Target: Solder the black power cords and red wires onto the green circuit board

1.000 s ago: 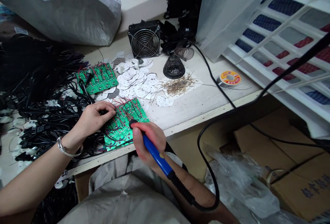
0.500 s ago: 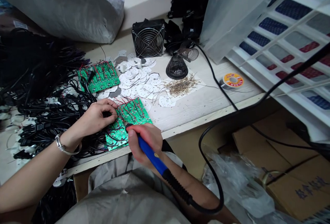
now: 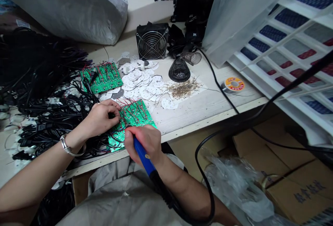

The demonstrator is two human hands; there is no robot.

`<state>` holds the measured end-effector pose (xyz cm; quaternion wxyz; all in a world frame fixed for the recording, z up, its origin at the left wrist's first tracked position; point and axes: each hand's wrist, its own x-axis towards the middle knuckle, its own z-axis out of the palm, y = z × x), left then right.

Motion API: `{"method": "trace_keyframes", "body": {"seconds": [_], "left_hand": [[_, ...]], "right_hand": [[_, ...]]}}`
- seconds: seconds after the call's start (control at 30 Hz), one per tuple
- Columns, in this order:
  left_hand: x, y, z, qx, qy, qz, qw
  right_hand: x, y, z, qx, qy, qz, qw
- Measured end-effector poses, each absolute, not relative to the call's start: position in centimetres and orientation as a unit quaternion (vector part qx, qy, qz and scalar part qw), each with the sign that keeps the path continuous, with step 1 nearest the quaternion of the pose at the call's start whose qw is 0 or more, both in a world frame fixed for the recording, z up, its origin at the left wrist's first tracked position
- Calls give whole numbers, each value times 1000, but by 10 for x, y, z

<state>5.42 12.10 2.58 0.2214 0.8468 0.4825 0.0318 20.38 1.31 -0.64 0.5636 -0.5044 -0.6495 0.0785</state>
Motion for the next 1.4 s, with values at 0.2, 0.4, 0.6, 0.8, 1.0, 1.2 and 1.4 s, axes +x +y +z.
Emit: {"method": "trace_keyframes", "body": {"seconds": [0.2, 0.4, 0.6, 0.8, 1.0, 1.2, 1.4], "left_hand": [[55, 121, 27, 850, 481, 16, 212], [54, 122, 25, 862, 468, 23, 191], [55, 123, 27, 861, 468, 8, 197], [59, 123, 32, 856, 478, -8, 197], [60, 125, 34, 859, 471, -22, 200], [58, 125, 33, 861, 466, -22, 203], [55, 126, 29, 860, 466, -12, 209]], "right_hand": [[202, 13, -8, -513, -628, 91, 578], [208, 4, -8, -562, -543, 162, 602], [222, 7, -34, -566, -465, 142, 666], [227, 17, -58, -552, -475, 133, 672], [226, 16, -68, -557, -478, 147, 664], [228, 16, -69, -550, -498, 132, 658], [228, 14, -67, -559, -493, 137, 652]]}}
